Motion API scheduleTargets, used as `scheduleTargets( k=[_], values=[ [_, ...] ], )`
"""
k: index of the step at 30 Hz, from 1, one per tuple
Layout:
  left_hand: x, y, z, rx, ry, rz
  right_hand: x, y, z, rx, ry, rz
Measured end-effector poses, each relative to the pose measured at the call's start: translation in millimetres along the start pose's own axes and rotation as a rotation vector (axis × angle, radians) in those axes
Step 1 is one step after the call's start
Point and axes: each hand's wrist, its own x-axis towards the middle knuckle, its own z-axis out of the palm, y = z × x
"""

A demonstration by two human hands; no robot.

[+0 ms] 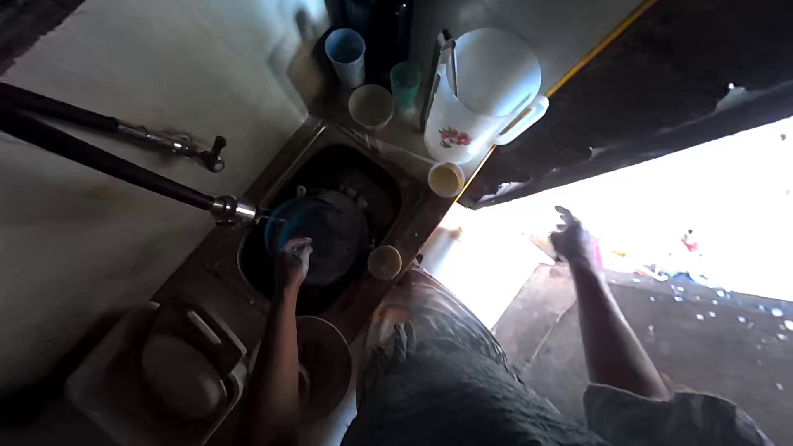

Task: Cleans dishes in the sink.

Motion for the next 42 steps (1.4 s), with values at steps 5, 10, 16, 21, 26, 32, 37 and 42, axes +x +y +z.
scheduleTargets(
  k=[5, 10, 16, 21, 26, 32, 37, 42],
  values=[
    [18, -47, 19, 0.229, 0.119, -0.264, -16, -110, 91, -0.022, -0.496, -0.558],
    [32, -67, 44, 0.293, 0.283, -0.205, -75, -164, 182, -0.339, -0.808, -1.197],
    [30, -48, 57, 0.312, 0.158, -0.433, -72, -212, 204, -0.449, -0.796, -1.259],
    [14, -45, 38, -0.579, 0.191, -0.531, -65, -276, 187, -0.189, -0.755, -0.883],
    [-52, 6, 13, -0.719, 0.229, -0.462, -71, -349, 193, 0.023, -0.732, -0.820],
    [-94, 24, 15, -1.111, 0.314, -0.417, -164, -339, 241, -0.218, -0.874, -1.748],
    [-125, 12, 15, -1.184, 0.406, -0.425, -99, -332, 247, -0.363, -0.950, -1.705],
    [-121, 26, 11, -1.189, 0.364, -0.356, -148, -336, 230, -0.230, -0.863, -1.819]
  ],
)
